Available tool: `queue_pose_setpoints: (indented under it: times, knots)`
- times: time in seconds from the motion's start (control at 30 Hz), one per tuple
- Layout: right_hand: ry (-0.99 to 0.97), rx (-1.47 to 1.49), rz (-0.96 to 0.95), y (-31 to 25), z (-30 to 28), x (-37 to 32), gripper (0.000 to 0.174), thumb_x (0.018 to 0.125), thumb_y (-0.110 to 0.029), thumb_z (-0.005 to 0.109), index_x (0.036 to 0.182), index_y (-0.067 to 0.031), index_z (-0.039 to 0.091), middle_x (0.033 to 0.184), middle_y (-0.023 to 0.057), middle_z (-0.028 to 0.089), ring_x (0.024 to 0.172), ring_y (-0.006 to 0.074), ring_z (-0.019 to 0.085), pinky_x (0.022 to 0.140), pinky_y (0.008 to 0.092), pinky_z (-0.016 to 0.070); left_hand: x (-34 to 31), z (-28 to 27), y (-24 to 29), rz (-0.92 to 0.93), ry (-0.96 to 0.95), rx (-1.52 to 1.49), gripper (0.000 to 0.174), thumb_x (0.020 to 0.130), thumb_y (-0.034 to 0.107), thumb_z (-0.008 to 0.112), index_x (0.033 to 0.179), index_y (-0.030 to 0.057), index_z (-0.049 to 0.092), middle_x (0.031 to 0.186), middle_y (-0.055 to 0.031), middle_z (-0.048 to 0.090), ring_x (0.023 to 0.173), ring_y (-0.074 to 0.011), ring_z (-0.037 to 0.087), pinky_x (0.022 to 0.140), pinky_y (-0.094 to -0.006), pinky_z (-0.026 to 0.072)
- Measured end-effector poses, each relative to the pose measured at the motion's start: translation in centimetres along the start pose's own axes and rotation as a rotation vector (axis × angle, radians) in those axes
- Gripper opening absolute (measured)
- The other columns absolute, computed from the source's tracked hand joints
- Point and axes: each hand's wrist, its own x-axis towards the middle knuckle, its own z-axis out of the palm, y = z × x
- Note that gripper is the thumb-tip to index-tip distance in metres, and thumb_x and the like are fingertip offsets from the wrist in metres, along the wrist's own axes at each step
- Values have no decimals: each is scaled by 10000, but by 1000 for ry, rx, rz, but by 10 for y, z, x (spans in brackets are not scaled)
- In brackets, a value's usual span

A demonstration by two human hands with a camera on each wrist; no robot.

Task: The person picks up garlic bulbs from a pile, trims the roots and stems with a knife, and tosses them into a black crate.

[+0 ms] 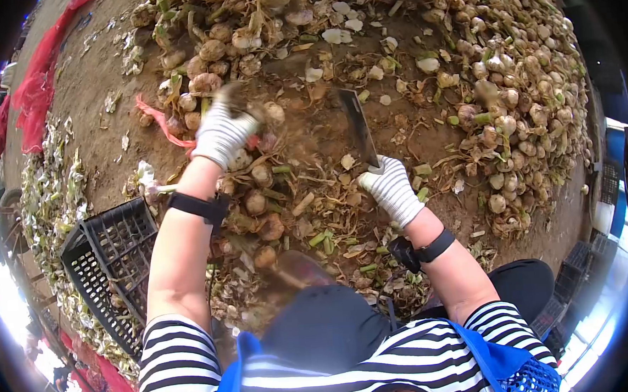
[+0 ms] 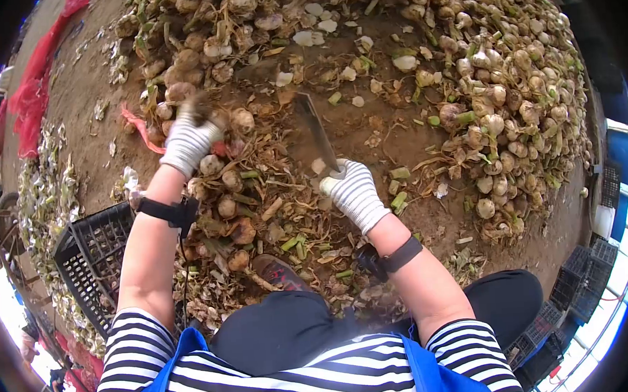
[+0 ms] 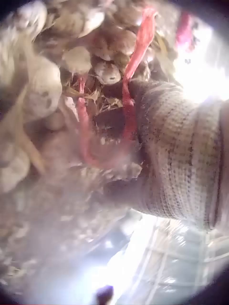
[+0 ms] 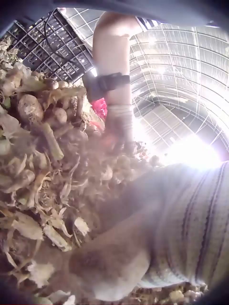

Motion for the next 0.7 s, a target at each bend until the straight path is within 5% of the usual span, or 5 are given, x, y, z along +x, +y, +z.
queue_pose_setpoints:
  times: [0.07,0.2,0.53,0.67,0.7]
  knots:
    - [35,-37,-17,7,-10,4,339,711,-121,618,1009,38,603,725,24,602,623,72,501,569,235,440,26,-16,-17,-8,146,430,580,741,334,726,1200,61,501,1096,-164,607,993,-287,587,847,-363,475]
    - [79,-46,29,20,-14,9,429,682,-132,620,1070,46,572,799,49,607,661,96,516,609,240,453,12,7,73,-111,-355,1209,683,736,603,556,1173,79,534,1092,-202,614,1057,-313,574,1053,-432,241]
    - [111,-237,-165,5,-20,10,278,686,-163,589,899,12,627,646,80,608,578,189,554,596,296,465,24,38,67,-397,-603,985,800,675,529,629,1320,111,404,1218,-144,563,1106,-307,548,990,-479,323]
    - [103,-472,-276,-14,-25,6,222,696,-192,562,835,-31,628,661,151,607,631,322,579,602,383,477,8,42,69,-215,-475,868,704,684,478,665,1237,94,460,1084,-123,623,985,-256,599,900,-450,403]
    - [98,-540,-314,-23,-26,-2,200,702,-192,547,812,-44,626,663,164,600,647,344,579,606,399,478,-2,40,68,-195,-448,236,605,709,351,667,1200,55,475,1062,-111,610,986,-237,587,889,-409,427]
